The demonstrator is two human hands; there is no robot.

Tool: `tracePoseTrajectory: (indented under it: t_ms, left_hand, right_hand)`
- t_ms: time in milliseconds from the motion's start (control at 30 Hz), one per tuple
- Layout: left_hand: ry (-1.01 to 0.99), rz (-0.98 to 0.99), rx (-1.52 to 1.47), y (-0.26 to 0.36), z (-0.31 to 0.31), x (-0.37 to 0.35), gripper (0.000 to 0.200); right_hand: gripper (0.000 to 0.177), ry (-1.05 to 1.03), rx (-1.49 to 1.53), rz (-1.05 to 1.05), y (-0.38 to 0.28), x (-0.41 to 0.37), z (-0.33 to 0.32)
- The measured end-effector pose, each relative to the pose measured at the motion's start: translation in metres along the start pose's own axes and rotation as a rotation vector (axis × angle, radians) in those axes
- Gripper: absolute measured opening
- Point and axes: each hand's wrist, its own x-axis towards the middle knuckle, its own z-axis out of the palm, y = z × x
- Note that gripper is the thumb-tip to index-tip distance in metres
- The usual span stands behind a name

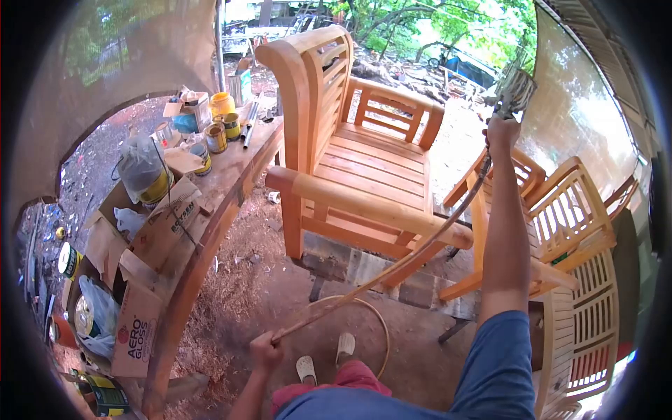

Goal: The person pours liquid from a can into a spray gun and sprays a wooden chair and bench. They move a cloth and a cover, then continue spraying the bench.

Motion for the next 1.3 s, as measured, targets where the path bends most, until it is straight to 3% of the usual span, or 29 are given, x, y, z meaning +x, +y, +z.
tracePoseTrajectory:
  t_ms: [167,300,400,433,500,567,600,633,667,733,800,900,933,1100,1300]
  left_hand:
    - [0.048,0.142,-0.027,0.094,-0.042,0.038,0.037]
    - [0.074,0.186,-0.193,0.135,-0.015,0.063,0.040]
    - [0.018,0.165,-0.242,0.180,-0.020,0.093,0.035]
    - [0.008,0.154,-0.266,0.194,-0.018,0.103,0.032]
    - [-0.032,0.118,-0.222,0.200,-0.011,0.113,0.016]
    - [-0.067,0.101,-0.187,0.212,-0.008,0.126,0.015]
    - [-0.086,0.101,-0.176,0.221,-0.008,0.134,0.018]
    - [-0.107,0.100,-0.166,0.230,-0.009,0.142,0.021]
    - [-0.078,0.122,-0.191,0.240,-0.009,0.149,0.021]
    - [-0.023,0.164,-0.248,0.257,-0.004,0.161,0.021]
    - [-0.123,0.081,-0.316,0.257,0.000,0.165,0.022]
    - [-0.196,-0.078,-0.372,0.272,0.004,0.177,0.027]
    - [-0.205,-0.136,-0.385,0.281,0.006,0.183,0.029]
    - [-0.350,-0.122,-0.485,0.290,0.010,0.197,0.032]
    - [-0.402,-0.118,-0.468,0.280,0.011,0.199,0.026]
  right_hand:
    - [0.027,0.129,-0.331,-0.043,0.078,0.084,0.054]
    - [0.027,0.092,-0.159,-0.021,0.126,0.124,0.113]
    - [0.025,-0.201,0.064,0.079,0.137,0.123,0.151]
    - [0.027,-0.261,0.102,0.072,0.137,0.124,0.163]
    - [0.035,-0.175,0.152,-0.098,0.180,0.152,0.229]
    - [0.038,-0.145,0.061,-0.258,0.149,0.133,0.240]
    - [0.039,-0.278,0.146,-0.132,0.134,0.127,0.241]
    - [0.038,-0.279,0.253,-0.196,0.132,0.126,0.252]
    - [0.036,-0.256,0.170,-0.234,0.130,0.126,0.261]
    - [0.031,-0.302,0.098,-0.228,0.117,0.126,0.267]
    - [0.028,-0.437,0.124,-0.136,0.114,0.129,0.273]
    - [0.033,-0.278,0.027,-0.355,0.141,0.147,0.290]
    - [0.035,-0.297,-0.131,-0.333,0.139,0.147,0.277]
    - [0.036,-0.302,-0.255,-0.219,0.159,0.163,0.238]
    - [0.035,-0.141,-0.331,-0.183,0.191,0.190,0.206]
